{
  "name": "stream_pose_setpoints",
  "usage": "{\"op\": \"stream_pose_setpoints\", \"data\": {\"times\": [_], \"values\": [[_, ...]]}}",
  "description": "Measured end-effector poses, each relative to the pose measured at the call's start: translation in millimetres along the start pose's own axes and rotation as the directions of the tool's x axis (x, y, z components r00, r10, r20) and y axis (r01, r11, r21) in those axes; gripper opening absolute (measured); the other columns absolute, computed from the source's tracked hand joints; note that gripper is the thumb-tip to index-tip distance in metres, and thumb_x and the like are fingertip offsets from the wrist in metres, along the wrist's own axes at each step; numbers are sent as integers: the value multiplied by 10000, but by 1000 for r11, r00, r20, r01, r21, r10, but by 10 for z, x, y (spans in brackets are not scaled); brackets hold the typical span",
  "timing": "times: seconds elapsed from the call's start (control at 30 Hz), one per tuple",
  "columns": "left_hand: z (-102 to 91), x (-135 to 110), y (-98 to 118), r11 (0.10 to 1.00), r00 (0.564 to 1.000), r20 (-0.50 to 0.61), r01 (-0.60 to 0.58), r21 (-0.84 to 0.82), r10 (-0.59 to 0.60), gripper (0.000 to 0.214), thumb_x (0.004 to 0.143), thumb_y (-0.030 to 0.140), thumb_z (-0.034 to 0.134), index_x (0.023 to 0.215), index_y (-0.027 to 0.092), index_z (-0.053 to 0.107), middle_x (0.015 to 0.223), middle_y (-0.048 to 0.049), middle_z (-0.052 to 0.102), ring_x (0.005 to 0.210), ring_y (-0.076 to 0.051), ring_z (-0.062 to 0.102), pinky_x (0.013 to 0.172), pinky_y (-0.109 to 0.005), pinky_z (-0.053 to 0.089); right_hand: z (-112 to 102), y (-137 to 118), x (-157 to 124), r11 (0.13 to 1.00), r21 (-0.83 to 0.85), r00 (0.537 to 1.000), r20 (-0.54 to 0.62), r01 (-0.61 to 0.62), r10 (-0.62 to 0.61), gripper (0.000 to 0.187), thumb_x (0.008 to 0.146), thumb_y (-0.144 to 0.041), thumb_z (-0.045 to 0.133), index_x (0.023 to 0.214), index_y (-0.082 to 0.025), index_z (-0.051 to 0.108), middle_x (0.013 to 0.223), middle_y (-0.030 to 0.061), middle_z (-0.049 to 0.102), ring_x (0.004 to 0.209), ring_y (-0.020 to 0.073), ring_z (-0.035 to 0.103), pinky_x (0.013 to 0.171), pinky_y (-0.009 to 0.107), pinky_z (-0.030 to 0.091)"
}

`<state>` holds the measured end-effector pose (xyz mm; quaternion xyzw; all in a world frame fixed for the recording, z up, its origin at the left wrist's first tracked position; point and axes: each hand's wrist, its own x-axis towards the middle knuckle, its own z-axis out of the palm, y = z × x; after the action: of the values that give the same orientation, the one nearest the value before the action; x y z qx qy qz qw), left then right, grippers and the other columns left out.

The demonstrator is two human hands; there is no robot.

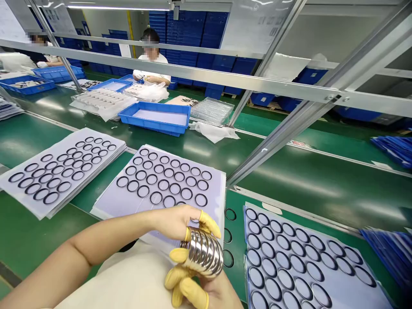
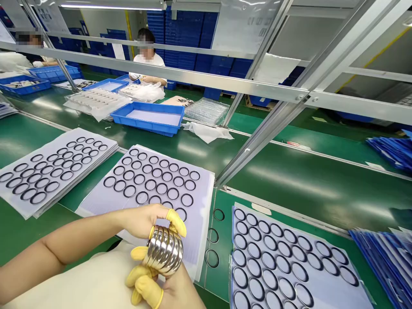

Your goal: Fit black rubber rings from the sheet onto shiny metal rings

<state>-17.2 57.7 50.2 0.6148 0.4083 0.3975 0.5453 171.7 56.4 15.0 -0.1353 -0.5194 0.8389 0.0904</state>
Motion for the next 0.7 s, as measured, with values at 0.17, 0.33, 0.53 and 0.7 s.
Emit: {"op": "stream_pose_setpoints", "data": {"times": [0.17, 0.33, 0.53, 0.7], "values": [[-1, 1, -52, 999, 999, 45, -20, -37, 22, 279, 715, 79, 613, 968, 161, 700, 975, -50, 686, 908, -165, 621, 849, -276, 502, 98, 41, -34, 999, -47, 995, -97, 25, -30, 338, 868, -469, 583, 1157, -298, 615, 910, 39, 687, 639, 114, 616, 689, 307, 525], [33, 9, -48, 998, 997, 70, -33, -55, 37, 289, 718, 116, 655, 997, 173, 703, 988, -49, 691, 886, -158, 622, 837, -258, 503, 85, 94, 11, 953, -218, 973, -55, 209, -225, 280, 931, -375, 508, 1189, -342, 613, 1000, 52, 689, 632, 105, 623, 673, 293, 544], [-12, -42, 25, 996, 993, 95, -78, 41, 74, 360, 752, 157, 660, 1111, 177, 647, 1011, -67, 677, 895, -167, 611, 878, -297, 490, 20, 208, -25, 874, -296, 909, -35, 386, -414, 293, 932, -283, 504, 1195, -353, 609, 1020, 54, 711, 648, 126, 651, 642, 269, 576], [-157, -305, 54, 995, 984, -172, 63, 84, -47, 350, 771, 239, 663, 1117, 203, 626, 1031, -67, 647, 948, -185, 595, 892, -334, 480, -15, 191, -120, 859, -464, 922, -194, 214, -335, 282, 927, -317, 514, 1182, -289, 631, 1082, 80, 702, 777, 187, 679, 764, 358, 588]]}}
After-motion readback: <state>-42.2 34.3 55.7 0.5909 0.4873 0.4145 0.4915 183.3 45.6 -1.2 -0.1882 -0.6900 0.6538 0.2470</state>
